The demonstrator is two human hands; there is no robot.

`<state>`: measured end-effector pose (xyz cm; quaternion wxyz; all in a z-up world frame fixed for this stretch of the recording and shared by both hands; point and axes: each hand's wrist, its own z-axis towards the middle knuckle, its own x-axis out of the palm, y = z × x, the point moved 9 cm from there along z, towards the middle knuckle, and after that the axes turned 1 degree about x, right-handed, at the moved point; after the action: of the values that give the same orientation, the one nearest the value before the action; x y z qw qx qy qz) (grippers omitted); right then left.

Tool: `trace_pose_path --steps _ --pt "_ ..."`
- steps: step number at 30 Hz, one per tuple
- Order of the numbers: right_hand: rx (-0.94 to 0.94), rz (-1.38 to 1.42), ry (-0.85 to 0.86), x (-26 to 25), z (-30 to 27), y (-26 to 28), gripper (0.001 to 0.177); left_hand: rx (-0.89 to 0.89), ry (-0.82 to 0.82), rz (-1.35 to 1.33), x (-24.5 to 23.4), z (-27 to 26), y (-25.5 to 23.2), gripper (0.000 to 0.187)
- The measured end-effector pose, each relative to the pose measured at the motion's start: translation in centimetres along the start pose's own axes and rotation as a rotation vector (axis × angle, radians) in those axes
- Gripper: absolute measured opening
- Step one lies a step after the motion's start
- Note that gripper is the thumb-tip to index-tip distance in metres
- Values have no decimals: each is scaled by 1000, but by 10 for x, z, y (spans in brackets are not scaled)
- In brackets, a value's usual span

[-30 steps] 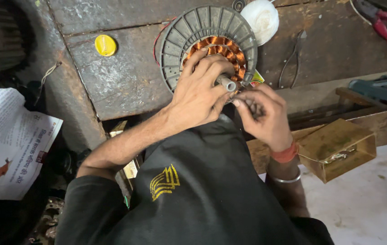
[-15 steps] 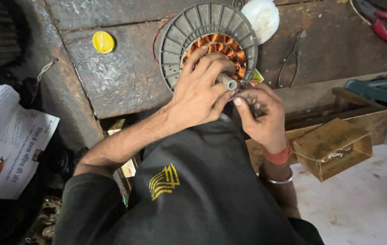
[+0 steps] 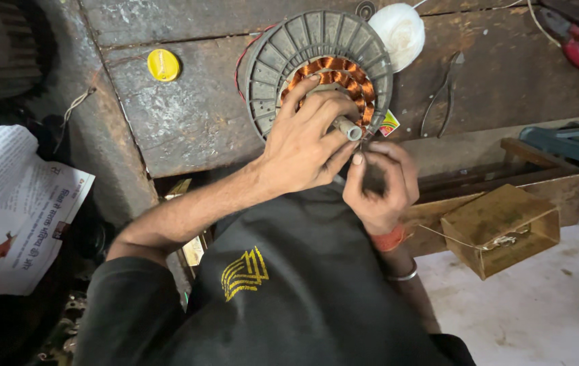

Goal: The person uses pliers to strip the insulation from the ends of two wires connected to a motor stator. They then twist the exposed wire ends together and trim the excess with the pliers.

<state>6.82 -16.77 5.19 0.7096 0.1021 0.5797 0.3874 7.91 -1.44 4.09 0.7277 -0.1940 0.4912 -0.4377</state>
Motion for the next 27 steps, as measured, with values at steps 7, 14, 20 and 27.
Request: trace_pose_path --steps 7,14,20,27 --pt "73 105 -24 0 -1 -10 21 -2 18 7 3 -2 2 21" --pt "40 -4 -43 -1 -2 -4 14 3 26 -8 3 -2 3 21" --pt "-12 53 -115 1 -3 -4 14 -23 25 -18 4 -1 3 22" --pt "5 108 -157 8 -7 -11 10 -38 6 -31 4 0 4 21"
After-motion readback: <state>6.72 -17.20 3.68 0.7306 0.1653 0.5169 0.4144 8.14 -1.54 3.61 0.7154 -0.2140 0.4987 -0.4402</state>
